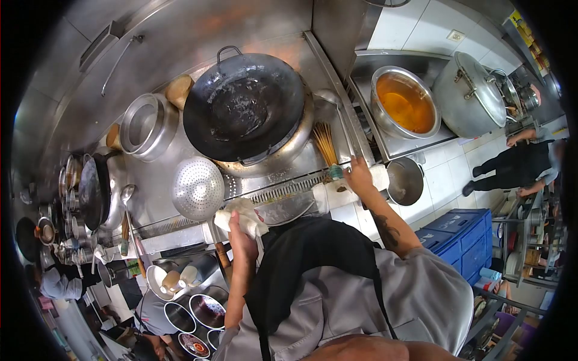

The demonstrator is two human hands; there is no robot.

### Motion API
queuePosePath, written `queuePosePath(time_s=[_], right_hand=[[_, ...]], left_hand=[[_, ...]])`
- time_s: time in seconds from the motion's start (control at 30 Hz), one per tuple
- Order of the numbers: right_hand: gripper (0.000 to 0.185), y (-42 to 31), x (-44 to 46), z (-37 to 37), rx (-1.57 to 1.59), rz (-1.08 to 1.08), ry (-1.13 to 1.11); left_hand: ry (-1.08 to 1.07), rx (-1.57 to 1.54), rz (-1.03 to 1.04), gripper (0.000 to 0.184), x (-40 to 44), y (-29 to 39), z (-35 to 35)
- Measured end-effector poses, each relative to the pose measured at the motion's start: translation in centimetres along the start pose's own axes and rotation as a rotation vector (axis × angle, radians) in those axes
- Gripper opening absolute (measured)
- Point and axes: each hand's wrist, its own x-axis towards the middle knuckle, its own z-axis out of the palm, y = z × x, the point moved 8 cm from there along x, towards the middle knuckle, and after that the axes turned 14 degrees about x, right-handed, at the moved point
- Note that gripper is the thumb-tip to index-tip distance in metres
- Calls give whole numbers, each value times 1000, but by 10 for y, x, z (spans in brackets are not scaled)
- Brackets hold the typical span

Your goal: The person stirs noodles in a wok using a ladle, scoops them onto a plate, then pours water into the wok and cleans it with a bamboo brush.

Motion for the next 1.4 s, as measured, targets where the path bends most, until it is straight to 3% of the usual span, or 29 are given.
queuePosePath(time_s=[0.07, 0.17, 0.33, 0.4, 0.43, 0.53, 0.67, 0.73, 0.8, 0.9, 1.0, 1.03, 1.1, 1.17, 1.23, 1.27, 1.33, 1.4], right_hand=[[62, -17, 15, 23, -20, -39, -13], [64, -16, 33, 55, -111, 115, -348], [54, 10, 47, 25, 692, 391, -206], [42, 10, 35, 24, 1100, 352, -205], [42, 15, 21, 31, 1211, 511, -243], [38, 33, -23, 66, 1485, 914, -457], [37, -1, -31, 0, 1549, 872, -390], [41, -44, -22, -62, 1414, 622, -299], [46, -83, 1, -103, 1223, 412, -381], [47, -160, 53, -136, 689, 38, -465], [46, -287, 61, -149, -19, -713, -217], [47, -307, 64, -128, -154, -730, -298], [48, -339, 69, -89, -429, -752, -452], [39, -346, 84, -30, -498, -973, -471], [32, -355, 121, 34, -596, -890, -560], [32, -362, 156, 64, -526, -845, -470], [23, -400, 197, 76, -328, -563, -372], [25, -415, 183, 92, -390, -519, -430]], left_hand=[[11, -36, 1, 46, 0, -1, 0], [-42, -42, -13, 47, 2, -4, -1], [45, -32, 12, 48, -1, 0, -13], [25, -50, 3, 48, 0, -2, -19], [7, -73, -6, 47, 3, -4, -20], [11, -89, -24, 46, 7, -8, -22], [-3, -61, 26, 47, 13, -4, -31], [36, -59, 24, 46, 15, -4, -36], [66, -34, 24, 45, 25, -19, -50], [111, -28, -25, 46, 30, -39, -61], [87, 67, 81, 49, 17, -28, -63], [76, 134, 75, 58, 10, -27, -69], [47, 190, 125, 52, -10, -6, -72], [115, 263, 228, 41, -25, 11, -80], [223, 246, 233, 40, -20, -9, -108], [276, 240, 223, 40, -20, -17, -123], [328, 177, 142, 42, -9, -59, -161], [381, 160, 232, 44, -19, -49, -174]])
